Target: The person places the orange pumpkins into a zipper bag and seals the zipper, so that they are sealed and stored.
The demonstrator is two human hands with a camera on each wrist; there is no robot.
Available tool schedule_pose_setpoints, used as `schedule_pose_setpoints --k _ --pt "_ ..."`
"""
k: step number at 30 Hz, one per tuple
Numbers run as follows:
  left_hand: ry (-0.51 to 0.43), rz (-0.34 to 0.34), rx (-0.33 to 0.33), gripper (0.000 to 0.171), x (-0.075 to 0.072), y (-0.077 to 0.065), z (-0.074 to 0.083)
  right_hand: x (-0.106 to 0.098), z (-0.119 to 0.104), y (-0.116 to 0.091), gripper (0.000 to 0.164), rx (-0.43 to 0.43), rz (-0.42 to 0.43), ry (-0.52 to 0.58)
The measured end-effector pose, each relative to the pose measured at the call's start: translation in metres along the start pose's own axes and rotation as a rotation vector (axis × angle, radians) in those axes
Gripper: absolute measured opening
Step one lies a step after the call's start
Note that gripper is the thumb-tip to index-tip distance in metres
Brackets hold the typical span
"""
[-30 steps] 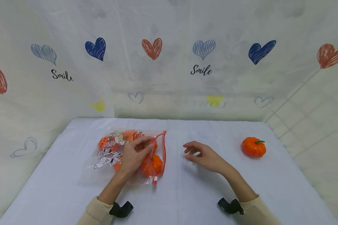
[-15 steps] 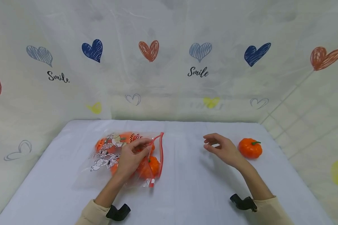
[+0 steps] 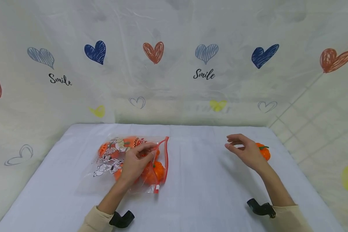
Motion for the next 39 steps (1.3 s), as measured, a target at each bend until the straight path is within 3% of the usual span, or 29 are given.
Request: schedule_pose_setpoints --k 5,16,24,32,39 --pt "0.005 0.002 0.003 0.027 0.000 0.000 0.000 -0.013 0.013 0.002 0.046 0.009 0.062 -0.011" --pt "0.012 -0.003 0.002 0.027 0.000 0.001 0.000 -0.033 0.040 0.000 0.057 0.127 0.166 -0.075" --pt "0.012 -0.004 0.004 0.027 0.000 0.001 0.000 -0.057 0.061 0.001 0.062 0.160 0.205 -0.099" --pt "0.012 0.001 -0.008 0.026 0.000 0.002 -0.001 -0.071 0.084 0.002 0.071 0.270 0.172 -0.163" --pt "0.019 0.001 -0.005 0.027 0.000 0.000 -0.001 -0.072 0.100 0.006 0.077 0.320 0.055 -0.194"
Point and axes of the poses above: each hand's wrist, its own y-axis towards the middle knuckle, its own x-axis out of the palm, z = x × y, the point moved 1 cm from there along y, towards the middle knuckle, and after that the axes turned 15 degrees about x, right-handed, at the moved point
